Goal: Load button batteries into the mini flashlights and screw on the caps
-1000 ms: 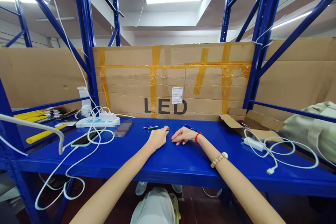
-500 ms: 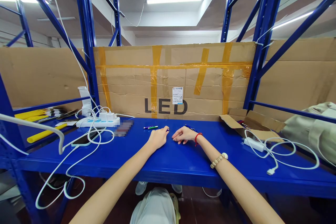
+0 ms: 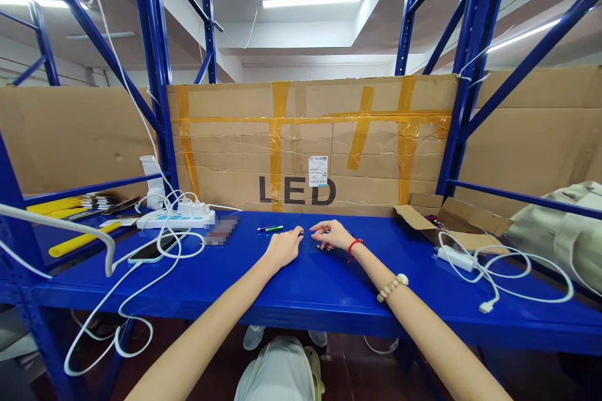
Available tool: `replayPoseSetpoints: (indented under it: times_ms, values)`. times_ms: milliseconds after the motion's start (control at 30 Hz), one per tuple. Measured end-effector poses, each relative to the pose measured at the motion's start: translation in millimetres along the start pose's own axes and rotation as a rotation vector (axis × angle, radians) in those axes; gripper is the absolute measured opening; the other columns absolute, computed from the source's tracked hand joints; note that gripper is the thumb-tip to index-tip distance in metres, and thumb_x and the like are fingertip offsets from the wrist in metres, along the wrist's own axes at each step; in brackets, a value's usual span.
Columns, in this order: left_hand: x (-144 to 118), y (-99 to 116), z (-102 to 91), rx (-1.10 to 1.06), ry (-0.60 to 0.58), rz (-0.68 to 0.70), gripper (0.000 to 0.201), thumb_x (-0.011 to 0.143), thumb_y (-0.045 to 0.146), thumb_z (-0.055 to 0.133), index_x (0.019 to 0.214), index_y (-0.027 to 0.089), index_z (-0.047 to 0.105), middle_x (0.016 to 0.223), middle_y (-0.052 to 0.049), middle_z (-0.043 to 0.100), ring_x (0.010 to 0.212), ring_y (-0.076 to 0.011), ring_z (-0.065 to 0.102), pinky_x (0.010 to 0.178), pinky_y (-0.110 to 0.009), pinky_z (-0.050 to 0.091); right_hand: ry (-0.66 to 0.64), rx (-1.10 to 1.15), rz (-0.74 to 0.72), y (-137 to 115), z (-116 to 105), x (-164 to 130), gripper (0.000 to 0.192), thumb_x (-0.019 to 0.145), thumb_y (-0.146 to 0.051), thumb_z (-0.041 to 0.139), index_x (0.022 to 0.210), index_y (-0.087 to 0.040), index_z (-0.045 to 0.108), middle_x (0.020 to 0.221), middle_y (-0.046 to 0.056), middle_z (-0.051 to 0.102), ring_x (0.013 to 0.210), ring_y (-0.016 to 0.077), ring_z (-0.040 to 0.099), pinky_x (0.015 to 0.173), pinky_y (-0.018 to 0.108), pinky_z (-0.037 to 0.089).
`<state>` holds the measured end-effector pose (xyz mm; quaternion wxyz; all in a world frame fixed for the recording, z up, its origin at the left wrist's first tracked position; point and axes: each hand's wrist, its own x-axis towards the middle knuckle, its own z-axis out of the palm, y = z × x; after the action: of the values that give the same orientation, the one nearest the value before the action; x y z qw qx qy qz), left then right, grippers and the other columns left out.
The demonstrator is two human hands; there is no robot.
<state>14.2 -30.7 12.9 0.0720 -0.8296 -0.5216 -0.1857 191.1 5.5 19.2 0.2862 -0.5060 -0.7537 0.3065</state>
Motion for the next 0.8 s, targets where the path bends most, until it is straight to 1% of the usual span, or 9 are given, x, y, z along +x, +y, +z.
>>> replayPoseSetpoints:
  times_ms: [100,200,300,400,567,700,800]
  values:
    - [0.1,-0.6,0.6,-0.004,-0.005,0.003,0.03,0.095,0.029,0.037,0.118,0.013,0.048,0.1,-0.007,0.061,0.085,-0.0172,0.061,0.075,-0.036,0.049,0.045,-0.051,-0.032,2.9,-0.3,1.9,0.023,0.088,-0.023,0.054,0.107,-0.011,0.055,0.089,0.004,0.061,0.057,0.0068,0.056,0.052,0.019,0.049]
    - [0.2,-1.1,1.0,-0.007,-0.006,0.006,0.03,0.095,0.03,0.037,0.118,0.014,0.048,0.1,-0.007,0.061,0.085,-0.0175,0.061,0.076,-0.037,0.049,0.075,-0.127,-0.056,6.4,-1.7,2.3,0.021,0.088,-0.026,0.055,0.104,-0.012,0.057,0.089,0.004,0.062,0.061,0.0086,0.058,0.061,0.024,0.051]
    - [0.5,-1.3,1.4,-0.006,-0.004,0.008,0.031,0.095,0.031,0.037,0.118,0.014,0.048,0.1,-0.007,0.062,0.086,-0.0178,0.061,0.077,-0.037,0.049,0.107,-0.215,-0.063,9.0,-4.0,1.1,0.018,0.087,-0.027,0.056,0.098,-0.014,0.061,0.089,0.003,0.063,0.068,0.0107,0.059,0.071,0.03,0.05]
    - [0.9,-1.6,2.1,-0.007,0.0,0.012,0.031,0.095,0.03,0.037,0.118,0.013,0.048,0.099,-0.008,0.062,0.085,-0.0178,0.061,0.077,-0.038,0.049,0.127,-0.274,-0.069,9.8,-5.8,-0.4,0.018,0.087,-0.029,0.056,0.097,-0.015,0.061,0.09,0.004,0.063,0.071,0.0118,0.059,0.076,0.033,0.049]
    - [0.6,-2.6,3.0,-0.031,0.003,0.04,0.029,0.095,0.028,0.038,0.118,0.013,0.048,0.099,-0.008,0.062,0.085,-0.0174,0.061,0.076,-0.037,0.05,0.13,-0.277,-0.119,8.5,-4.7,-0.3,0.022,0.085,-0.034,0.057,0.095,-0.014,0.062,0.087,0.003,0.064,0.065,0.0108,0.059,0.073,0.031,0.049]
    - [0.1,-3.3,2.8,-0.061,0.005,0.093,0.028,0.095,0.025,0.038,0.116,0.012,0.049,0.103,-0.008,0.061,0.09,-0.0176,0.06,0.077,-0.035,0.049,0.115,-0.196,-0.2,6.2,-0.7,2.9,0.03,0.084,-0.041,0.058,0.093,-0.012,0.063,0.083,0.003,0.065,0.056,0.0088,0.058,0.063,0.027,0.05]
    - [0.6,-4.0,3.1,-0.077,0.004,0.139,0.027,0.094,0.024,0.038,0.115,0.013,0.05,0.105,-0.008,0.06,0.094,-0.0179,0.059,0.079,-0.035,0.049,0.116,-0.13,-0.233,4.6,1.5,4.8,0.035,0.082,-0.045,0.058,0.088,-0.01,0.064,0.075,0.003,0.065,0.051,0.0079,0.057,0.057,0.023,0.049]
